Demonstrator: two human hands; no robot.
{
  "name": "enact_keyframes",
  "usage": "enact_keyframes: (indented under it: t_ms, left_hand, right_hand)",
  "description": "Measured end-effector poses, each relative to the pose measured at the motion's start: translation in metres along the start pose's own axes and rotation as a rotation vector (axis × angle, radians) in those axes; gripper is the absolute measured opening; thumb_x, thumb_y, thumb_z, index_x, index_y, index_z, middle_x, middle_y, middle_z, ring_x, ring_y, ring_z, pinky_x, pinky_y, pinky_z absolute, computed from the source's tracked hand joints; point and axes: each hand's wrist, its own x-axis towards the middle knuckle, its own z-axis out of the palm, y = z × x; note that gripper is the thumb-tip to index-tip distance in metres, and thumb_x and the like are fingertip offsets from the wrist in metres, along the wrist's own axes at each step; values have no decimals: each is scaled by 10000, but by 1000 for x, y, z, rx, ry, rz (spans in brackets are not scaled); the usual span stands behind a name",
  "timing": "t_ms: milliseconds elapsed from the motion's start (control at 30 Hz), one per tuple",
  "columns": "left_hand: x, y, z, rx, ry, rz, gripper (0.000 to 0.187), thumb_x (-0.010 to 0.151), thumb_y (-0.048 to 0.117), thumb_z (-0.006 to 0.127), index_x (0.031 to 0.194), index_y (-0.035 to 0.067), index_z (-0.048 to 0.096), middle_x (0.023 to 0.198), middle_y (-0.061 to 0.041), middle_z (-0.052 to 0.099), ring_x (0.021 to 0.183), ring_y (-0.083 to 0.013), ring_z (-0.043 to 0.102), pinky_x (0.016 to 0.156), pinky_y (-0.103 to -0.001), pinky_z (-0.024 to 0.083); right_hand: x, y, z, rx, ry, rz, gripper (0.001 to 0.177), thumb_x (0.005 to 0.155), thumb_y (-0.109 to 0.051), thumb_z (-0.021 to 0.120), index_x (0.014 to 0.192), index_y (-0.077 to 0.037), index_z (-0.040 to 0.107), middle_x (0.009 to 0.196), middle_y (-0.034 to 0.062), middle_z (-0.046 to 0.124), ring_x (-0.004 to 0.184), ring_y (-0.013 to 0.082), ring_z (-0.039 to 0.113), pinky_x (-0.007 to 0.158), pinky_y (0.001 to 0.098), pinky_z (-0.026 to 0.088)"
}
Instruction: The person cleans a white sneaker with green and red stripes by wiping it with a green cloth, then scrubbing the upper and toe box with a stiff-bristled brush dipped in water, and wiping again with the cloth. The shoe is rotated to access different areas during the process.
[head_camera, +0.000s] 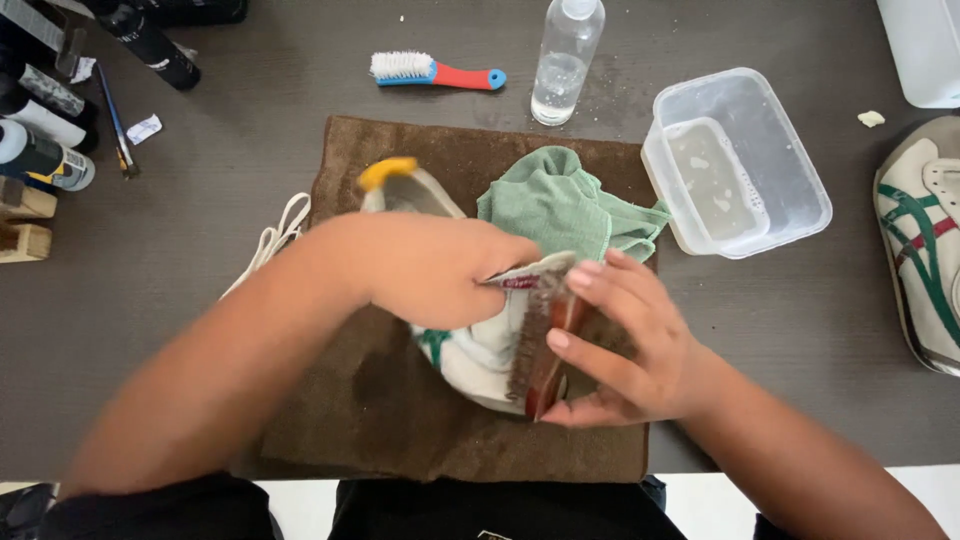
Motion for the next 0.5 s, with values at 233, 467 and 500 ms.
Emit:
enact_keyframes:
  t_ms: [233, 467, 500]
  left_hand:
    - [2, -32, 56, -135, 633, 523, 175, 988, 195, 544, 856, 96, 604, 677, -27, 635, 583, -193, 575, 579, -365, 448]
    - [-2, -10, 96, -659, 790, 390, 536, 1064, 306, 318, 1442, -15, 520, 1494, -171, 575, 1388, -288, 558, 1183, -382, 337]
    - [0, -7, 100, -850, 790, 380, 539, 1057, 344, 325, 1428, 30, 559, 1483, -116, 611, 1404, -223, 552, 1208, -362, 305]
  right_hand:
    - [7, 0, 2, -24, 1, -3, 768, 928, -720, 718, 1386, -136, 520, 1439, 269, 474, 1336, 379, 532, 1168, 617, 488]
    - [38, -3, 3, -49, -79, -118, 525, 1017, -588, 690, 1311, -158, 623, 1364, 235, 529, 1279, 353, 557, 1146, 593, 448]
    - [41, -2, 2, -63, -84, -167, 437, 1053, -558, 629, 1284, -188, 649, 1345, 202, 529, 1255, 327, 553, 1133, 589, 444]
